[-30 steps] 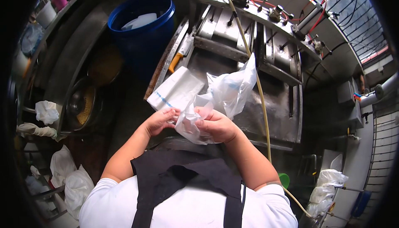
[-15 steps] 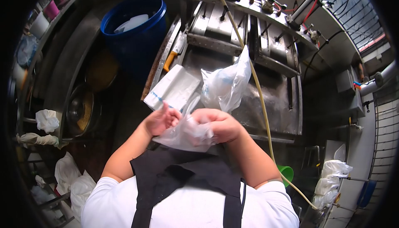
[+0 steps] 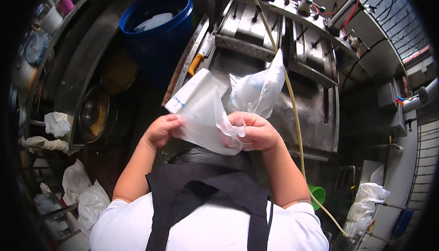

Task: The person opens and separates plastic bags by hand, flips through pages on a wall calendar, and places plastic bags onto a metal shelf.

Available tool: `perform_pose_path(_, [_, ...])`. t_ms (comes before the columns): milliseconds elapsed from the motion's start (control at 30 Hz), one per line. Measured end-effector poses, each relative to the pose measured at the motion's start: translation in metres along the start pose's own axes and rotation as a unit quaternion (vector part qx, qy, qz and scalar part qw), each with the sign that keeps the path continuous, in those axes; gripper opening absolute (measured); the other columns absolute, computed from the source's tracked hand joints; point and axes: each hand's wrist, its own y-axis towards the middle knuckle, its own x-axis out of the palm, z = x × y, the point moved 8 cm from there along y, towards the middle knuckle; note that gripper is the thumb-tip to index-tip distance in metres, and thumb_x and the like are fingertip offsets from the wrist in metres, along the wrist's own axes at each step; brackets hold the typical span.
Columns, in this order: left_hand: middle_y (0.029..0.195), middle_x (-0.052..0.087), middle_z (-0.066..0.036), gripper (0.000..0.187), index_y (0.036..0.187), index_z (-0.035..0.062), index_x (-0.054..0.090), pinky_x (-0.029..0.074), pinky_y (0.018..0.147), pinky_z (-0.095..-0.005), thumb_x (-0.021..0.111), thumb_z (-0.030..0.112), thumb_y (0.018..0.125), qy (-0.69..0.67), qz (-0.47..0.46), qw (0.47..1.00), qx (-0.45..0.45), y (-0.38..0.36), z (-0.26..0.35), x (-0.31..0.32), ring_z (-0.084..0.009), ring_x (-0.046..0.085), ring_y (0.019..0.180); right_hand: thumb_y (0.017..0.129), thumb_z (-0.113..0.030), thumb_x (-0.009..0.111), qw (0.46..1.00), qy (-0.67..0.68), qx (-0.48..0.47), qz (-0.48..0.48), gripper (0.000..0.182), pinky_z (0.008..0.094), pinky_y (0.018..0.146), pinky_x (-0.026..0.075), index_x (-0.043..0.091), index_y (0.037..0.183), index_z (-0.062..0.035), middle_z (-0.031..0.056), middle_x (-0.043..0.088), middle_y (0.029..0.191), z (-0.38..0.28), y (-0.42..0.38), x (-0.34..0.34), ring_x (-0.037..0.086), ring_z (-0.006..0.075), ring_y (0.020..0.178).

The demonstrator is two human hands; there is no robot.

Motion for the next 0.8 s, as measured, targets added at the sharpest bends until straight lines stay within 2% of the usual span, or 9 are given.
perform_pose_path(133, [0.087, 0.069, 0.002, 0.020, 0.102, 0.0085, 0.071, 0.058, 0.068, -0.0281, 0.074, 0.028, 0.101, -0.029, 0.139, 0.986, 0.089, -0.020, 0.039, -0.052, -0.0105, 0.067, 0.075, 0.101, -0.019, 0.068, 0.978, -0.093, 0.057, 0.179, 0.044, 0.0294, 0.074, 0.052, 0.059, 0.138, 0.0031, 0.0140, 0.068, 0.116, 0.000, 0.000, -0.022, 0.063, 0.0138, 0.084])
perform_pose_path(200, [0.085, 0.068, 0.003, 0.021, 0.099, 0.0093, 0.068, 0.051, 0.063, -0.0256, 0.075, 0.029, 0.101, -0.009, 0.190, 0.970, 0.149, -0.034, 0.061, -0.070, -0.0084, 0.061, 0.069, 0.102, -0.020, 0.071, 0.882, -0.318, 0.005, 0.348, 0.047, 0.0279, 0.079, 0.055, 0.057, 0.142, 0.0014, 0.0134, 0.066, 0.125, -0.017, -0.006, -0.032, 0.065, 0.0116, 0.087])
perform_pose_path(267, [0.082, 0.067, 0.002, 0.018, 0.092, 0.0091, 0.065, 0.050, 0.061, -0.0264, 0.075, 0.022, 0.100, 0.059, 0.264, 0.939, 0.213, -0.048, 0.069, -0.079, -0.0092, 0.059, 0.067, 0.099, -0.017, 0.075, 0.822, -0.445, -0.006, 0.355, 0.050, 0.0350, 0.088, 0.057, 0.057, 0.142, -0.0002, 0.0170, 0.065, 0.130, -0.029, -0.007, -0.018, 0.070, 0.0214, 0.095])
perform_pose_path(333, [0.081, 0.067, 0.001, 0.016, 0.092, 0.0086, 0.065, 0.050, 0.062, -0.0269, 0.076, 0.019, 0.099, 0.082, 0.253, 0.944, 0.197, -0.049, 0.062, -0.072, -0.0096, 0.059, 0.067, 0.095, -0.018, 0.078, 0.581, -0.731, -0.202, 0.295, 0.051, 0.0399, 0.093, 0.056, 0.059, 0.139, -0.0005, 0.0212, 0.065, 0.130, -0.055, -0.003, 0.036, 0.070, 0.0331, 0.106])
perform_pose_path(367, [0.079, 0.066, 0.000, 0.015, 0.092, 0.0080, 0.065, 0.051, 0.063, -0.0274, 0.076, 0.016, 0.099, 0.104, 0.241, 0.947, 0.183, -0.048, 0.057, -0.065, -0.0100, 0.059, 0.067, 0.092, -0.020, 0.081, 0.592, -0.726, -0.223, 0.269, 0.053, 0.0443, 0.100, 0.054, 0.060, 0.136, -0.0016, 0.0239, 0.064, 0.130, -0.052, 0.001, 0.042, 0.065, 0.0416, 0.116])
perform_pose_path(467, [0.088, 0.072, -0.003, 0.017, 0.102, 0.0037, 0.069, 0.052, 0.073, -0.0269, 0.076, 0.019, 0.099, 0.072, 0.120, 0.983, 0.118, -0.035, 0.038, 0.002, -0.0112, 0.066, 0.077, 0.092, -0.021, 0.081, 0.695, -0.678, -0.155, 0.186, 0.049, 0.0437, 0.100, 0.053, 0.061, 0.133, -0.0014, 0.0227, 0.064, 0.129, -0.024, 0.025, 0.046, 0.065, 0.0410, 0.117])
perform_pose_path(600, [0.099, 0.073, -0.004, 0.028, 0.111, -0.0004, 0.071, 0.054, 0.090, -0.0281, 0.068, 0.027, 0.105, -0.005, -0.130, 0.989, 0.068, -0.037, 0.038, 0.096, -0.0116, 0.069, 0.094, 0.094, -0.019, 0.079, 0.713, -0.671, -0.128, 0.155, 0.030, 0.0407, 0.087, 0.056, 0.068, 0.115, -0.0004, 0.0180, 0.069, 0.110, 0.004, 0.044, 0.044, 0.068, 0.0356, 0.098])
perform_pose_path(700, [0.095, 0.072, -0.010, 0.018, 0.104, 0.0006, 0.067, 0.063, 0.073, -0.0372, 0.065, 0.019, 0.104, -0.027, 0.041, 0.991, 0.125, -0.041, 0.070, 0.062, -0.0194, 0.073, 0.081, 0.100, -0.013, 0.073, 0.804, -0.542, -0.075, 0.231, 0.015, 0.0325, 0.071, 0.051, 0.067, 0.096, 0.0006, 0.0093, 0.063, 0.079, 0.007, 0.035, 0.010, 0.058, 0.0189, 0.073])
perform_pose_path(800, [0.090, 0.067, -0.007, 0.015, 0.097, 0.0044, 0.062, 0.064, 0.069, -0.0360, 0.059, 0.016, 0.106, -0.055, 0.083, 0.960, 0.263, -0.057, 0.117, 0.021, -0.0162, 0.068, 0.075, 0.105, -0.015, 0.069, 0.857, -0.393, -0.057, 0.327, 0.018, 0.0250, 0.066, 0.045, 0.066, 0.093, -0.0022, -0.0046, 0.058, 0.079, -0.005, 0.012, -0.022, 0.049, 0.0051, 0.074])
